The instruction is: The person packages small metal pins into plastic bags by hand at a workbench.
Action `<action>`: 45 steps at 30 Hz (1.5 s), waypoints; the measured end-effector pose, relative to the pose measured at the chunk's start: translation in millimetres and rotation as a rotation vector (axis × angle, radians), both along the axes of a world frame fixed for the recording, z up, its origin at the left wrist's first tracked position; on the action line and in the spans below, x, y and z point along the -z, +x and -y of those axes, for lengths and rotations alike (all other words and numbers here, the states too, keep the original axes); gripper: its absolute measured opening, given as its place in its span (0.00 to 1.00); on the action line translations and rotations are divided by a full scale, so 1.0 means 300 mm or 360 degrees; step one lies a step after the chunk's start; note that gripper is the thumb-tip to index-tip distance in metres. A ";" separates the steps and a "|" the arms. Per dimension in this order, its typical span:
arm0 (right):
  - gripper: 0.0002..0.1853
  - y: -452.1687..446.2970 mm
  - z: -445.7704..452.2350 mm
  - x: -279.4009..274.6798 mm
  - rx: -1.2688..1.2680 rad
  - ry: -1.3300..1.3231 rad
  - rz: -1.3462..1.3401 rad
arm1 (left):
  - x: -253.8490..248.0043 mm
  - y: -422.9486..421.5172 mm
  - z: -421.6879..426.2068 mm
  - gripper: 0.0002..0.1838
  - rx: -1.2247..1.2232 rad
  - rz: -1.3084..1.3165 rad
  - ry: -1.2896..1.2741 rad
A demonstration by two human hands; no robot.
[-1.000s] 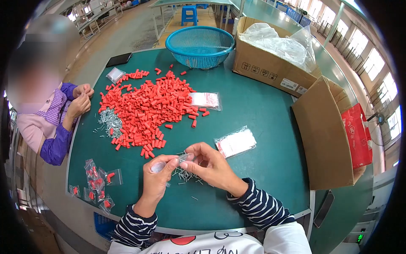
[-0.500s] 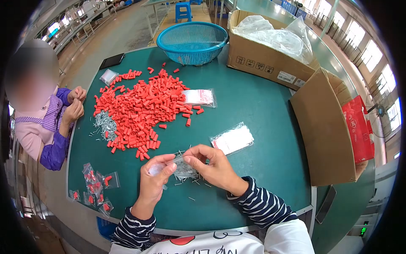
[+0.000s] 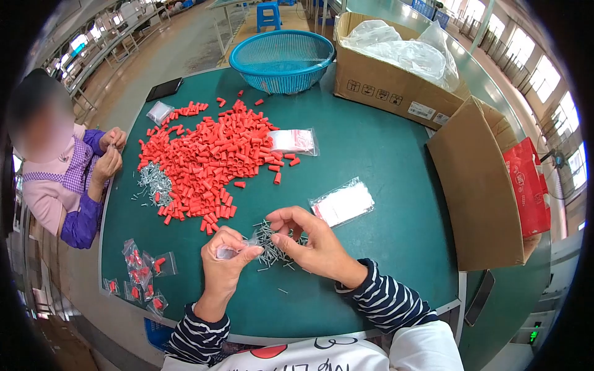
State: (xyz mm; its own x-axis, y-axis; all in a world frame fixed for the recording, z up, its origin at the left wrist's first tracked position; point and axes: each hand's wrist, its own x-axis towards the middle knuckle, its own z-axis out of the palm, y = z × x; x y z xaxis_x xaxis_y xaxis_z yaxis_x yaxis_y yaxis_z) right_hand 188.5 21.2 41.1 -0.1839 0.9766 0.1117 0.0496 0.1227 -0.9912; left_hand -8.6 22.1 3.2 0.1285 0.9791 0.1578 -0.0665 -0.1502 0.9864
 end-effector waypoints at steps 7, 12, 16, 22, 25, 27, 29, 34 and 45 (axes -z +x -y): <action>0.12 0.027 -0.010 0.016 -0.0055 0.0132 0.0239 | -0.029 0.027 0.005 0.11 0.0113 0.0005 -0.0089; 0.15 0.024 -0.013 0.004 -0.0115 0.0215 0.0334 | -0.035 0.029 0.001 0.10 0.0168 -0.0003 -0.0117; 0.16 0.028 -0.013 0.006 -0.0164 0.0133 0.0321 | -0.022 0.012 0.000 0.08 0.0205 -0.0096 -0.0022; 0.14 0.035 -0.012 -0.020 -0.0231 0.0114 0.0302 | -0.013 0.014 -0.007 0.09 0.0112 -0.0045 0.0038; 0.13 0.040 -0.013 -0.028 -0.0285 0.0279 0.0314 | 0.001 0.023 -0.002 0.11 0.0086 -0.0065 -0.0088; 0.13 0.042 -0.018 -0.026 -0.0338 0.0581 0.0359 | -0.017 0.017 0.003 0.11 0.0097 -0.0122 -0.0196; 0.14 0.039 -0.014 -0.045 -0.0304 0.0703 0.0544 | -0.029 0.018 0.006 0.12 0.0115 -0.0112 -0.0251; 0.14 0.053 -0.036 -0.066 -0.0029 0.0884 0.0880 | -0.043 0.025 0.000 0.14 0.0028 -0.0137 -0.0141; 0.06 0.093 -0.104 -0.013 -0.0333 0.0526 0.1710 | -0.060 -0.022 -0.016 0.14 -0.0134 -0.0170 -0.0041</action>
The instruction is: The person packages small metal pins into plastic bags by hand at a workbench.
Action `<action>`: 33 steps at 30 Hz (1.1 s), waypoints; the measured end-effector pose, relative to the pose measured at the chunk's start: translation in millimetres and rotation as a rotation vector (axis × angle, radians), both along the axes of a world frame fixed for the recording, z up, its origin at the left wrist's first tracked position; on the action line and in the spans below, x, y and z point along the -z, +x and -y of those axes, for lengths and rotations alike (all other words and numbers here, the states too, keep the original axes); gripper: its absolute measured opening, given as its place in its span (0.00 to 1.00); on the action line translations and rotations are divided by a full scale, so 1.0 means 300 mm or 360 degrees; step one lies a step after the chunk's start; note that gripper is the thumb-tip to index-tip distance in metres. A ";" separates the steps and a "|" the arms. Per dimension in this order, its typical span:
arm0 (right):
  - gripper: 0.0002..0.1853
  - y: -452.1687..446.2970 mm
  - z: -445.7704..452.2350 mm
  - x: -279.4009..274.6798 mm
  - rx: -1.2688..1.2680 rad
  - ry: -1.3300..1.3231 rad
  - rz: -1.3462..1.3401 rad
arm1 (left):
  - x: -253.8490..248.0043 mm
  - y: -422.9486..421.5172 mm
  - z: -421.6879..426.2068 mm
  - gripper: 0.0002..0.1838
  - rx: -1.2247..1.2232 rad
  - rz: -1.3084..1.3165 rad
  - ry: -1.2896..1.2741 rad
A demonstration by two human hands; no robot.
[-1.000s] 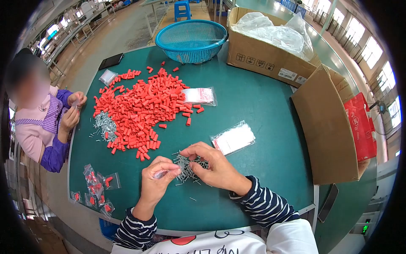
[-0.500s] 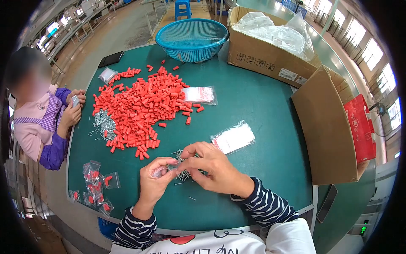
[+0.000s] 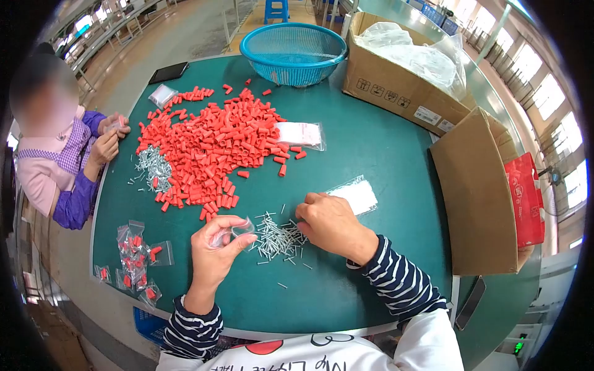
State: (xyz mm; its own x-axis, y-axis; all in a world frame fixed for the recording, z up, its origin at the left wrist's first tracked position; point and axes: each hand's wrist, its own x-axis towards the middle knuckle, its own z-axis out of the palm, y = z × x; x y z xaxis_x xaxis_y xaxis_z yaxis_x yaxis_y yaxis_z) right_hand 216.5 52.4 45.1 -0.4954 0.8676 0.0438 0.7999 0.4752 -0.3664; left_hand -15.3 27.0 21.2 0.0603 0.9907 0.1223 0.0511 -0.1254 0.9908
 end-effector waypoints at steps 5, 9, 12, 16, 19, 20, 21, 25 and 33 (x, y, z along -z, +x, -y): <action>0.08 -0.028 -0.016 0.000 -0.0150 0.0057 0.0133 | -0.010 0.007 0.005 0.15 0.0049 0.0065 -0.0015; 0.06 -0.068 -0.028 -0.002 -0.0256 0.0104 0.0339 | 0.008 0.004 0.002 0.15 0.0035 0.0075 -0.0030; 0.07 -0.093 -0.042 0.006 -0.0349 0.0170 0.0461 | -0.008 0.002 0.003 0.15 0.0059 0.0042 -0.0018; 0.08 -0.108 -0.068 0.026 -0.0420 0.0106 0.0530 | -0.019 -0.001 0.006 0.14 0.0116 -0.0030 -0.0047; 0.07 -0.090 -0.068 0.007 -0.0422 0.0060 0.0373 | -0.012 0.001 0.003 0.15 0.0081 0.0012 -0.0039; 0.07 -0.080 -0.067 0.003 -0.0390 -0.0004 0.0247 | -0.007 0.002 0.003 0.16 0.0057 0.0030 -0.0030; 0.06 -0.065 -0.063 0.001 -0.0360 -0.0071 0.0122 | 0.003 0.003 0.001 0.15 0.0060 0.0051 0.0003; 0.07 -0.024 -0.040 0.029 -0.0154 -0.0264 -0.0414 | 0.045 0.010 -0.006 0.15 0.0086 0.0140 0.0068; 0.05 -0.007 -0.004 0.009 0.0275 -0.0486 -0.0956 | 0.006 0.011 0.007 0.15 0.0152 -0.0006 -0.0036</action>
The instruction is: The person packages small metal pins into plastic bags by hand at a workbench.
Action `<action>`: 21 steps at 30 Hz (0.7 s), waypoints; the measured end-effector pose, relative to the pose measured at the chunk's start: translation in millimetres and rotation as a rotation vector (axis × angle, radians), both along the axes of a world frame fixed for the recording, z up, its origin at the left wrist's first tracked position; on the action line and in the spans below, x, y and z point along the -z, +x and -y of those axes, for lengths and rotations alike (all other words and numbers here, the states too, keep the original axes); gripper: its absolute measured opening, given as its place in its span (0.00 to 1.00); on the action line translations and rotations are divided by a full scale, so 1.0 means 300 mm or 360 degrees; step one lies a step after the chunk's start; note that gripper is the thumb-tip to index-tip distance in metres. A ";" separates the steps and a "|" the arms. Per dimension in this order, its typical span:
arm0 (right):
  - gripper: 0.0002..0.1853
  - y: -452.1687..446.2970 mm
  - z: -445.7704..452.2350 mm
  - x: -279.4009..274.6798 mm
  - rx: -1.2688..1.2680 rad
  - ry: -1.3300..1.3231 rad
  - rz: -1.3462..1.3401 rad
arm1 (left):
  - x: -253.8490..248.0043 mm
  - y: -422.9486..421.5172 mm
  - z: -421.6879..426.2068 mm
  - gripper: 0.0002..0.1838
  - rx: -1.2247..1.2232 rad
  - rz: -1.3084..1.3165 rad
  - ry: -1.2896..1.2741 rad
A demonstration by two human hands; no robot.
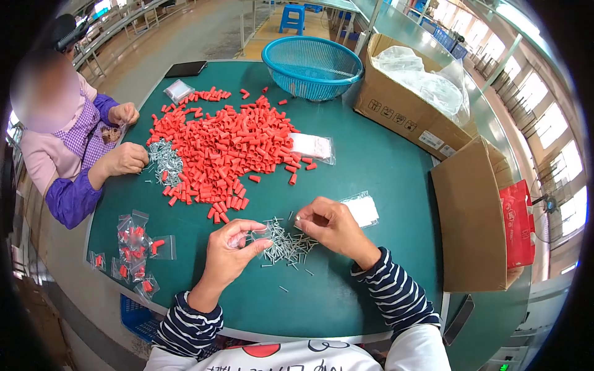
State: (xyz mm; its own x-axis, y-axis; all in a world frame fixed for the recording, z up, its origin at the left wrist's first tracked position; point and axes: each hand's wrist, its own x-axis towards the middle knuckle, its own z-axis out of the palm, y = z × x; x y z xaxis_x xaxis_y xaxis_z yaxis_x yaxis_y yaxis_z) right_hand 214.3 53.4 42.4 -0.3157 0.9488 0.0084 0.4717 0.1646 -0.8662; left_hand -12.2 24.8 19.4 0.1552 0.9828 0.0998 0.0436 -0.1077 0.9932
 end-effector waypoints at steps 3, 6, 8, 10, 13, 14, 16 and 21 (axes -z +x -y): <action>0.06 0.013 -0.046 0.015 -0.0128 0.0644 0.0325 | 0.027 0.005 -0.001 0.16 0.0011 0.0057 0.0014; 0.07 0.012 -0.091 0.022 -0.0394 0.0960 0.0591 | 0.032 0.010 0.000 0.16 0.0025 0.0080 0.0008; 0.06 0.002 -0.120 0.029 -0.0577 0.1039 0.0743 | 0.035 0.009 0.000 0.16 0.0022 0.0098 0.0005; 0.05 -0.013 -0.142 0.025 -0.0732 0.1087 0.0868 | 0.016 0.006 0.002 0.16 0.0020 0.0058 -0.0010; 0.03 -0.042 -0.159 0.020 -0.0843 0.1083 0.1018 | 0.004 0.004 0.000 0.16 0.0010 0.0067 -0.0039; 0.03 -0.055 -0.158 0.021 -0.0822 0.1066 0.1071 | 0.004 0.004 0.001 0.16 0.0009 0.0082 -0.0051; 0.03 -0.060 -0.155 0.022 -0.0772 0.1008 0.1105 | 0.029 0.008 0.000 0.16 0.0010 0.0132 -0.0025; 0.03 -0.037 -0.147 0.044 -0.0501 0.0462 0.0264 | 0.014 0.002 -0.003 0.16 -0.0025 0.0034 0.0020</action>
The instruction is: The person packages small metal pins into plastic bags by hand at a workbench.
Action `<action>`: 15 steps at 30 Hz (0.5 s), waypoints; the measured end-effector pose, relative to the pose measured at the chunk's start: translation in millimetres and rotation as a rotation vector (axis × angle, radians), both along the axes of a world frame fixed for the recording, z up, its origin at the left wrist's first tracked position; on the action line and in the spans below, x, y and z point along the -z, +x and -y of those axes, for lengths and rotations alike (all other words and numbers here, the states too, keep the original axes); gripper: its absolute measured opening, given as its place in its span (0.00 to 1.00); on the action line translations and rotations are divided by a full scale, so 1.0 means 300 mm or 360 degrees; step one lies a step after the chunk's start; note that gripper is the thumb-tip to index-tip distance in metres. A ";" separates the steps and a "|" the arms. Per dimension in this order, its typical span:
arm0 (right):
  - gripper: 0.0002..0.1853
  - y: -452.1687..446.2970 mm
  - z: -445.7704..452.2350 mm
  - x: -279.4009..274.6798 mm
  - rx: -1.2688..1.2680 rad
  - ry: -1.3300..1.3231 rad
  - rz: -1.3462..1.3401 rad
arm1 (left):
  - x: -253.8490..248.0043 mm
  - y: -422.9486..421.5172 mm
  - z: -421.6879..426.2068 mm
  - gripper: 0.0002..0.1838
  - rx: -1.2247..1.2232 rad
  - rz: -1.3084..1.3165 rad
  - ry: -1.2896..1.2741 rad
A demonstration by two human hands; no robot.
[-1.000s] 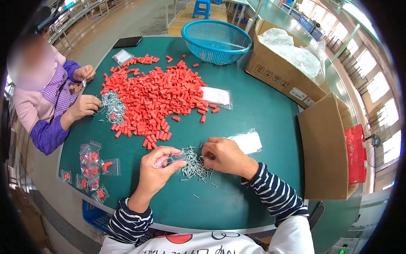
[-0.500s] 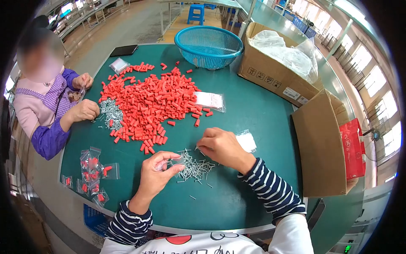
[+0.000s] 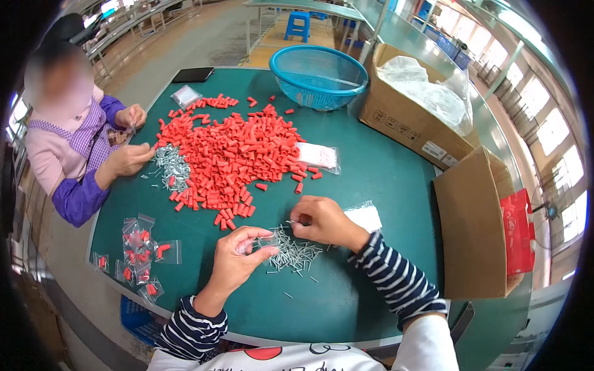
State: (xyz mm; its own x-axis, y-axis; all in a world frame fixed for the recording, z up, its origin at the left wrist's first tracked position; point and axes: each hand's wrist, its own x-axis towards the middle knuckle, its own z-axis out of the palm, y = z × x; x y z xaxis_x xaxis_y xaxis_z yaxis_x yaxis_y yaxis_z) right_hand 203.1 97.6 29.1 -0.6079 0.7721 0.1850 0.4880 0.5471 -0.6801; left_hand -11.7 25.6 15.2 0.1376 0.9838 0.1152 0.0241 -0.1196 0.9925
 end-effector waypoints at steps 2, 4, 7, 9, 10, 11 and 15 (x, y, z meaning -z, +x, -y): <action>0.03 -0.015 0.039 -0.004 0.0176 -0.0411 -0.0447 | -0.011 0.005 0.001 0.16 0.0002 0.0069 -0.0034; 0.03 -0.032 0.083 -0.040 0.0261 -0.0654 -0.0772 | 0.013 0.010 0.004 0.16 0.0014 0.0133 -0.0074; 0.04 -0.070 0.114 -0.074 0.0084 -0.0304 -0.0754 | -0.012 0.013 0.007 0.15 0.0078 0.0100 -0.0191; 0.06 -0.078 0.126 -0.075 0.0042 -0.0286 -0.0711 | -0.032 0.013 0.011 0.15 0.0098 0.0095 -0.0238; 0.07 -0.079 0.129 -0.072 0.0031 -0.0249 -0.0671 | -0.035 0.014 0.013 0.15 0.0095 0.0124 -0.0235; 0.07 -0.079 0.131 -0.069 0.0019 -0.0214 -0.0629 | -0.035 0.014 0.014 0.15 0.0090 0.0155 -0.0233; 0.10 -0.066 0.140 -0.050 0.0004 -0.0140 -0.0538 | -0.010 0.014 0.013 0.15 0.0088 0.0147 -0.0138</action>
